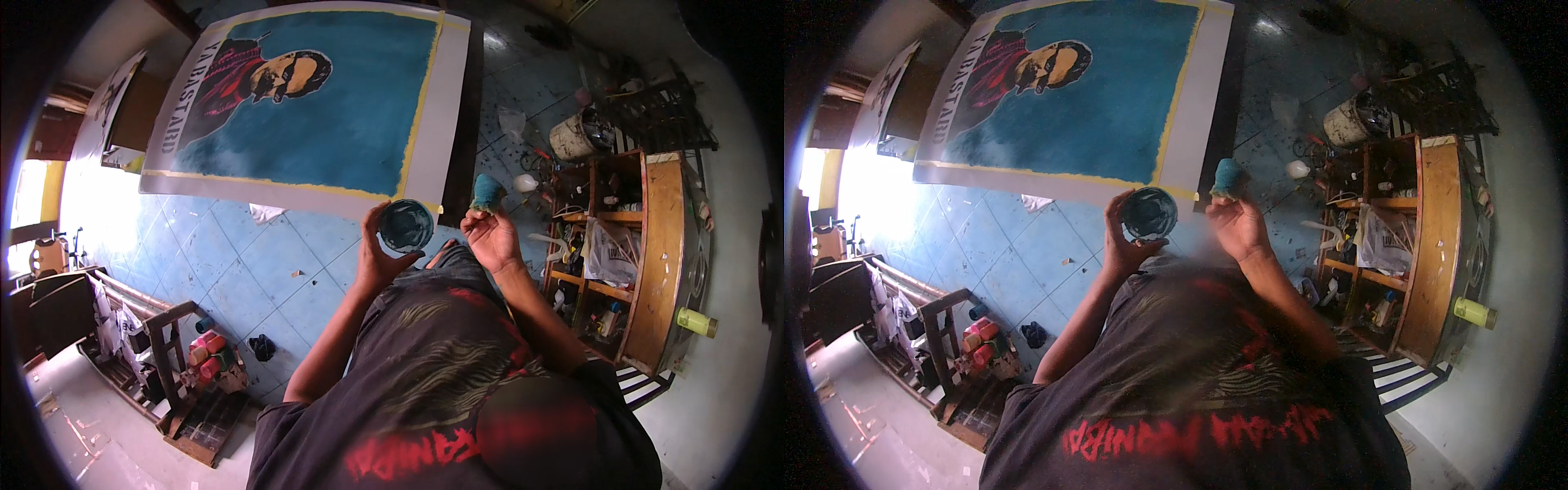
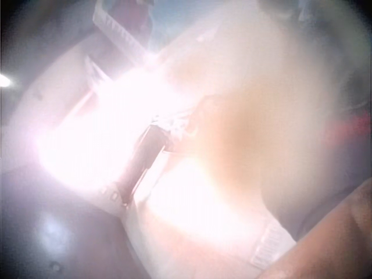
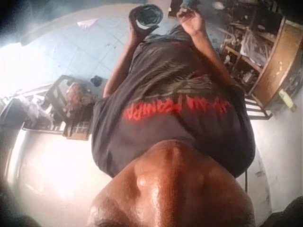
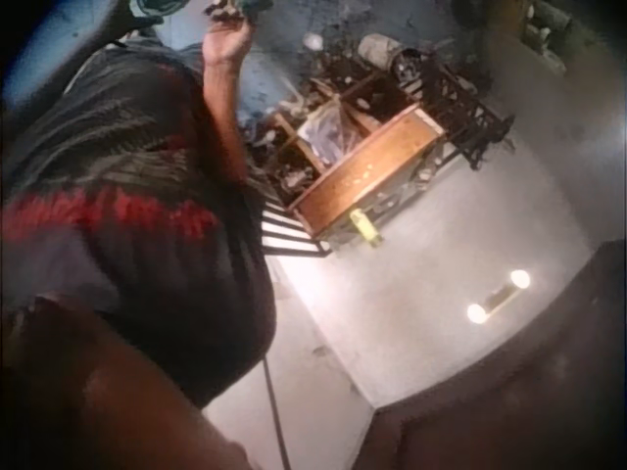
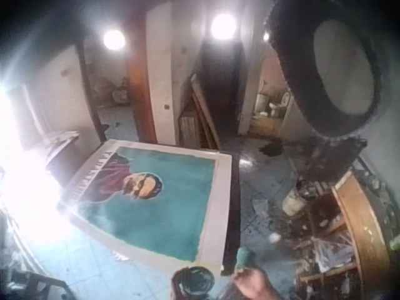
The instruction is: The person applies teal paint to a large poster using a sponge, repeatedly dipping the sponge into a container and dabbing the surface. The person works on the background area around a printed portrait, moving across the poster to cover the taped-off region.
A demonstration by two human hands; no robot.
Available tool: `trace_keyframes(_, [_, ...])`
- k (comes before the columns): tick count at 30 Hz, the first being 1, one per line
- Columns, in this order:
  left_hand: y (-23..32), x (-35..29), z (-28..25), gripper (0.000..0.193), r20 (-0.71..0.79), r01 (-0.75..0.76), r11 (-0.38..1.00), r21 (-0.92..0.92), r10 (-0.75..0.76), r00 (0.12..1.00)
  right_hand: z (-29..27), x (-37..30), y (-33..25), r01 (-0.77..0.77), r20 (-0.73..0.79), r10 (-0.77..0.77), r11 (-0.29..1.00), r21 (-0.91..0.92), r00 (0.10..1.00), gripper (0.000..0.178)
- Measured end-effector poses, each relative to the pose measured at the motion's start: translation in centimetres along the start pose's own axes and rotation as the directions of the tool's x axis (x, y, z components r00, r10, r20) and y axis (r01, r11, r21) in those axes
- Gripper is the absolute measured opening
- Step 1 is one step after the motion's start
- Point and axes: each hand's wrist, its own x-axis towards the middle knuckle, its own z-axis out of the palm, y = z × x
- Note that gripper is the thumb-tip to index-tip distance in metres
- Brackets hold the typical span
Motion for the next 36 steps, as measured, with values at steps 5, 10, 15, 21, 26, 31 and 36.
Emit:
trace_keyframes(5, [1.8, 3.0, 6.7, 0.106, -0.064, -0.068, 0.997, -0.047, 0.065, 0.996, -3.9, 2.4, -6.3, -0.114, 0.012, 0.114, 0.993, 0.02, 0.993, 0.022])
trace_keyframes(10, [3.4, 6.7, 12.0, 0.098, -0.146, -0.172, 0.935, 0.31, 0.226, 0.963, -5.7, 3.7, -16.5, -0.003, 0.051, -0.005, 0.989, 0.148, 0.999, 0.019])
trace_keyframes(15, [5.2, 8.0, 18.5, 0.114, -0.185, 0.05, 0.991, -0.123, -0.072, 0.98, -8.6, 0.3, -31.8, 0.237, 0.01, -0.246, 0.944, 0.231, 0.969, 0.017])
trace_keyframes(21, [9.9, 12.9, 26.3, 0.12, 0.115, -0.122, 0.991, -0.048, 0.127, 0.985, -11.7, -7.4, -38.8, 0.504, 0.002, -0.52, 0.829, 0.244, 0.854, 0.018])
trace_keyframes(26, [14.2, 17.6, 34.2, 0.118, 0.365, -0.3, 0.951, -0.068, 0.304, 0.88, -13.0, -13.2, -35.5, 0.59, -0.196, -0.562, 0.798, 0.127, 0.803, 0.029])
trace_keyframes(31, [20.8, 21.9, 48.4, 0.114, 0.518, -0.286, 0.874, -0.393, 0.467, 0.716, -18.2, -16.5, -33.4, 0.598, -0.345, -0.71, 0.704, -0.384, 0.614, 0.024])
trace_keyframes(36, [28.3, 23.1, 65.1, 0.119, 0.546, -0.156, 0.741, -0.653, 0.604, 0.58, -16.2, -18.1, -36.6, 0.61, -0.417, -0.761, 0.649, -0.455, 0.498, 0.026])
